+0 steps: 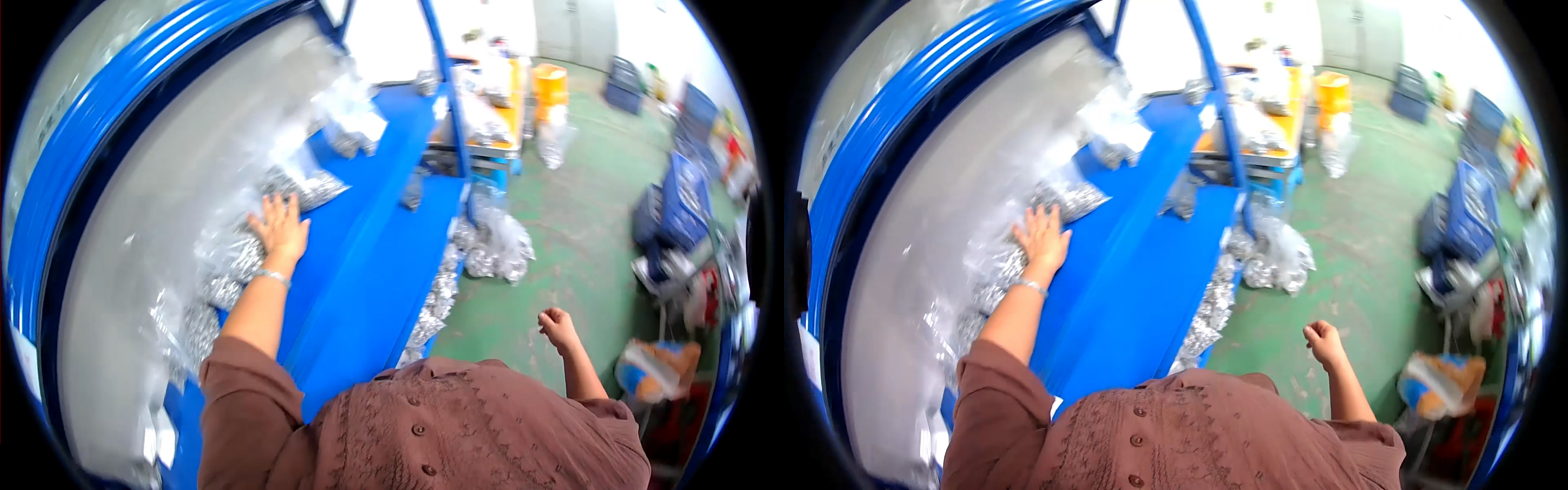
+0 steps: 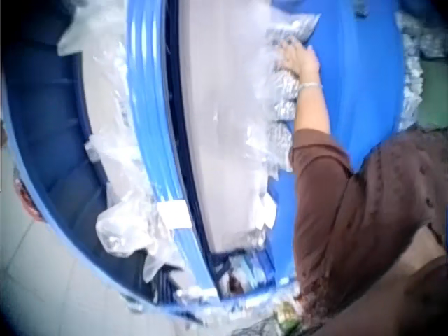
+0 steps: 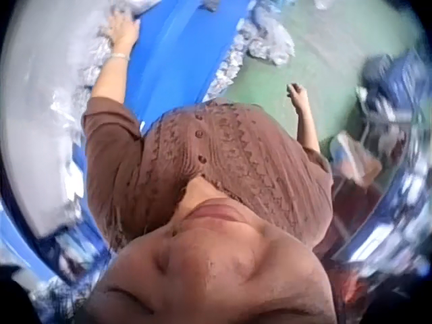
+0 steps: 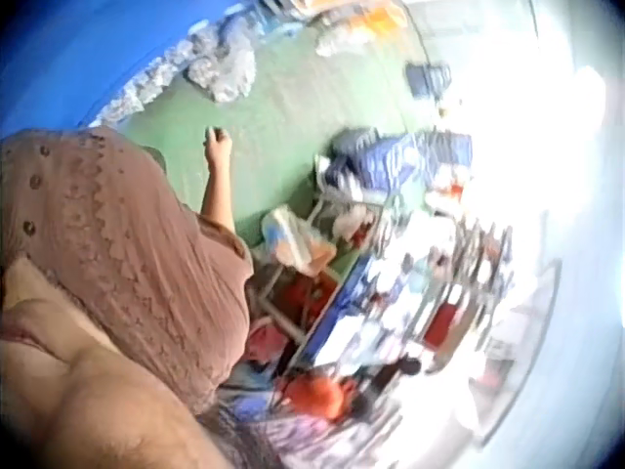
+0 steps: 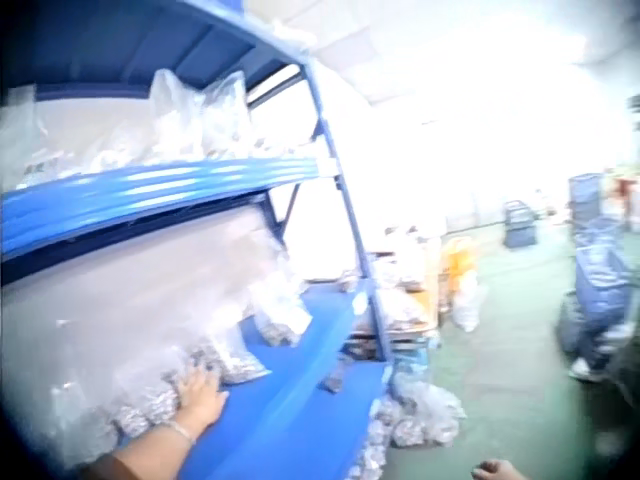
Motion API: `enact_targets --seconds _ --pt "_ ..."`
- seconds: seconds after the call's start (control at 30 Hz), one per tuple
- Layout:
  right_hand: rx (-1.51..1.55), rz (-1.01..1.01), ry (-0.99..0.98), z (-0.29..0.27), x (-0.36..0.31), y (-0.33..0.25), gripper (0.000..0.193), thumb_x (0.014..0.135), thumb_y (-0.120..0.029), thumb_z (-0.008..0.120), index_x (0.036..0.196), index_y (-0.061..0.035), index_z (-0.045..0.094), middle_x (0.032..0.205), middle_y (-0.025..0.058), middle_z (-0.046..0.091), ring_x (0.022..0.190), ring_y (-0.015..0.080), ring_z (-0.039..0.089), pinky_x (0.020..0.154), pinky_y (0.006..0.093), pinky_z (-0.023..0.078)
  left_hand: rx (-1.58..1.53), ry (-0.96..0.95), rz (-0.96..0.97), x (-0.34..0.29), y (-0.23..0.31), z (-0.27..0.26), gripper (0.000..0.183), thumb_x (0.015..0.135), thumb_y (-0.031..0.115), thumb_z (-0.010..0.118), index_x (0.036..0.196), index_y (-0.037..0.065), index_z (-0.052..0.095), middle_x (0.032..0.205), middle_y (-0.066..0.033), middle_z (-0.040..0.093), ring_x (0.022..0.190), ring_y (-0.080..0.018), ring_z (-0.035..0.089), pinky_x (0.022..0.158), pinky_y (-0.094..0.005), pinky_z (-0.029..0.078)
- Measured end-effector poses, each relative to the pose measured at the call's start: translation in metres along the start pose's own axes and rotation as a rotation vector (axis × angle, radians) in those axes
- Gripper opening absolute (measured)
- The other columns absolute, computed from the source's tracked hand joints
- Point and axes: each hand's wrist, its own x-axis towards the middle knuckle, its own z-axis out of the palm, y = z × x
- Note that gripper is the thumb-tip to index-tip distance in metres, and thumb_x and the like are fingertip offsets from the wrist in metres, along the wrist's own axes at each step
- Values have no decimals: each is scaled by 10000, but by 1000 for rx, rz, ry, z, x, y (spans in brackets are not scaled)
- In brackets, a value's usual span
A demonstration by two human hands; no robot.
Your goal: The person packs metal parts into plastic bags and containers at a workstation, carries and retrieves bags of components from storage shelves, and dumps and sorts metal pieces into plastic baskets.
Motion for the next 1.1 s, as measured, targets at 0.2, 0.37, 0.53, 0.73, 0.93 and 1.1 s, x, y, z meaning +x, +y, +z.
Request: enact_targets --seconds 0.2,0.37,0.53,0.73,0.93,1.1 --pt "142 652 591 -63 -220 178 160 781 -193 525 828 -44 497 658 57 536 470 141 516 392 284 380 -16 87 267 -35 41 -47 563 759 367 541 1264 196 362 1340 -92 283 1273 -294 153 954 -610 82" --pt "470 1042 738 -24 -450 272 111 779 -158 521 822 -57 501 660 95 542 448 195 489 390 364 374 -284 364 522 -98 120 -111 543 780 345 517 1271 183 351 1319 -92 312 1253 -287 212 946 -619 49" --pt "-151 1217 594 50 -594 340 236 780 -185 572 858 36 600 746 151 613 666 223 606 527 353 467 -531 277 861 -186 200 -132 569 762 338 530 1272 169 341 1266 -96 377 1214 -287 282 952 -611 31" --pt "69 896 593 93 -675 387 215 794 -164 555 885 30 569 713 123 587 484 199 538 431 348 431 -647 -90 1092 -271 254 -130 611 746 302 569 1278 118 329 1183 -140 455 1152 -279 369 942 -614 35" --pt "727 928 944 50 -718 353 155 786 -155 554 816 -3 557 645 73 543 515 149 539 394 273 393 -525 -517 1071 -356 277 -99 601 757 402 545 1266 148 351 1120 -118 532 1077 -294 469 932 -619 71" --pt "855 898 1141 9 -828 390 146 793 -181 531 823 -38 543 627 48 526 496 142 522 391 270 383 -665 -794 1126 -501 339 -98 376 775 225 553 1004 -71 517 978 -207 565 901 -283 550 777 -375 427"
